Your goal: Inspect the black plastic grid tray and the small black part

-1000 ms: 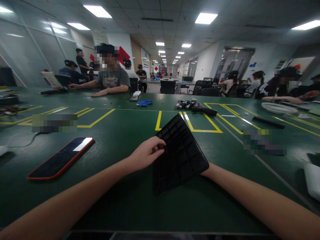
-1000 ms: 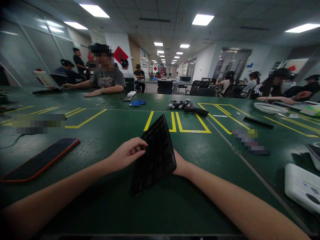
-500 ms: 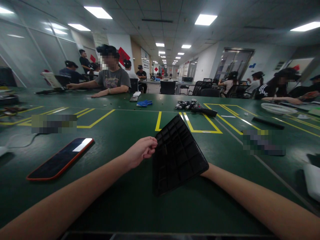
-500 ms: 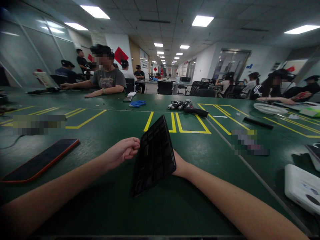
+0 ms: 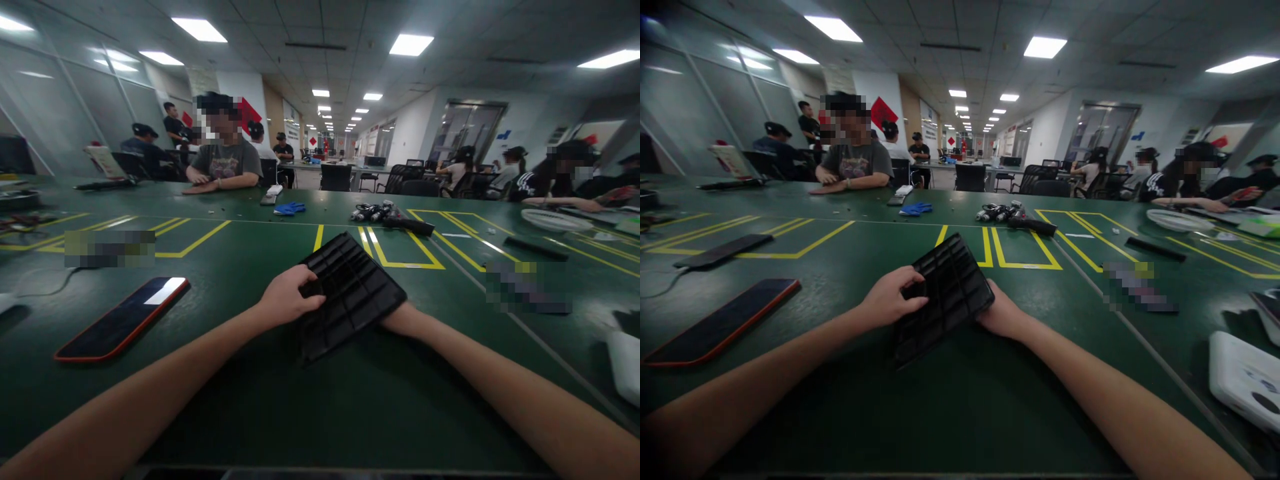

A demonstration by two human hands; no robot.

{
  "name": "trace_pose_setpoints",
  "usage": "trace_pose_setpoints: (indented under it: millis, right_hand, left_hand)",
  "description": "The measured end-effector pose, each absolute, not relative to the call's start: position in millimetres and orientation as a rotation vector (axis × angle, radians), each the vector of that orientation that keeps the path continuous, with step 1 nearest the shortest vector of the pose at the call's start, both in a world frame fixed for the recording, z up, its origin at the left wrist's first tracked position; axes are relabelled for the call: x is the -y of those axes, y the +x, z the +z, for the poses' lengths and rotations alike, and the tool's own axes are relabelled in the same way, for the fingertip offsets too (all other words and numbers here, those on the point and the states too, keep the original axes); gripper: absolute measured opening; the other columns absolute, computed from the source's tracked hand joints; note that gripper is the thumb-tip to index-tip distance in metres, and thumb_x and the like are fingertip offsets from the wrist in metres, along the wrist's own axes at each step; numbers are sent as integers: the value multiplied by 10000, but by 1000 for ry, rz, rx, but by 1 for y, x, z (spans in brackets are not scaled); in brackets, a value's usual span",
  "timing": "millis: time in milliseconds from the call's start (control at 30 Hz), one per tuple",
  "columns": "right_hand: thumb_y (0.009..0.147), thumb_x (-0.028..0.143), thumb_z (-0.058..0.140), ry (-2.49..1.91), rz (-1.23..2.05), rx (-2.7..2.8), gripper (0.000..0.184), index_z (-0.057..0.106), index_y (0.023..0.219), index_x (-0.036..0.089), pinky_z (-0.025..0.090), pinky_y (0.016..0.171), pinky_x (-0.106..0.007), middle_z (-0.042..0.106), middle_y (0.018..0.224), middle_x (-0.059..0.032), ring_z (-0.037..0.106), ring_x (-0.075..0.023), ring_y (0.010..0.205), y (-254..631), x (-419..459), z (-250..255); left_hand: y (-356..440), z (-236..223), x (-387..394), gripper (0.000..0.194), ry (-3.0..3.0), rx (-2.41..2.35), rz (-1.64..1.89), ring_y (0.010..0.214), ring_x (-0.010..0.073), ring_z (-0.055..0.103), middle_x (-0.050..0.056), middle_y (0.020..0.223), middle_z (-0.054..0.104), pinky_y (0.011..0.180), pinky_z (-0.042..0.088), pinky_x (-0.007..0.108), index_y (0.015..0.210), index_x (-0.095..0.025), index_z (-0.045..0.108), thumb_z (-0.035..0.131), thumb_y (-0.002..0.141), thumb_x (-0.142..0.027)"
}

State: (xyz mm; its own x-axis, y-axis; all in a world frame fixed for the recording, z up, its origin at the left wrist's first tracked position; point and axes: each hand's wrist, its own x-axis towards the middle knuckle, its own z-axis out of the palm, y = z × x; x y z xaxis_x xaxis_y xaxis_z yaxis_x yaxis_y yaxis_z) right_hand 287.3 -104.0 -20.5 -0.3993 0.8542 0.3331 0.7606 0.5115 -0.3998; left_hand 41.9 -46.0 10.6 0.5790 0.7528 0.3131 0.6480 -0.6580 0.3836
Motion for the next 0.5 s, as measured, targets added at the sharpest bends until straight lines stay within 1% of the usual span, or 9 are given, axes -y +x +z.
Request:
trace_pose_setpoints:
  millis: [67,167,267,333,400,433,500]
  right_hand:
    - [811,366,518,-1484,237,2215,369,552,1127,179,444,917,-404,601,1134,-88,532,-233,1050,308,96,-15]
    - [799,361,534,-1862,56,2085,428,529,1156,124,407,937,-439,576,1149,-131,489,-291,1077,346,85,-10]
    - [819,363,497,-2074,-77,1990,438,520,1163,92,384,947,-450,554,1170,-161,474,-321,1086,377,77,-14]
    - [828,367,475,-2164,-78,1963,435,526,1153,83,389,938,-444,554,1165,-174,483,-325,1083,389,75,-19]
    - [833,376,456,-2217,-56,1971,443,532,1149,74,398,929,-438,558,1158,-186,498,-323,1076,395,73,-22]
    - [832,389,450,-2226,-68,1978,462,528,1156,68,395,933,-441,554,1166,-193,498,-324,1082,395,73,-23]
    - [821,424,451,-2219,-173,1970,525,501,1194,58,371,961,-467,524,1218,-203,466,-342,1127,390,74,-20]
  left_hand:
    - [26,15,28,297,2569,-1362,638,822,215,544,53,892,586,706,408,307,883,-187,600,585,701,-421]
    - [-4,19,-3,345,2546,-1653,547,884,251,564,82,960,617,722,414,316,906,-189,621,566,705,-464]
    - [-29,18,-26,390,2528,-1868,411,936,295,575,120,1021,630,709,420,323,909,-175,640,550,705,-495]
    - [-39,16,-36,416,2519,-1929,302,936,313,583,138,1025,636,687,424,323,895,-159,650,547,699,-512]
    - [-45,15,-41,427,2512,-1927,254,915,314,592,143,994,645,680,427,324,877,-153,657,533,709,-526]
    - [-46,16,-42,427,2516,-1912,278,906,310,594,144,974,646,691,430,329,878,-151,658,518,724,-524]
    - [-41,18,-40,414,2557,-1851,443,914,299,584,147,952,637,751,431,347,918,-137,651,446,792,-473]
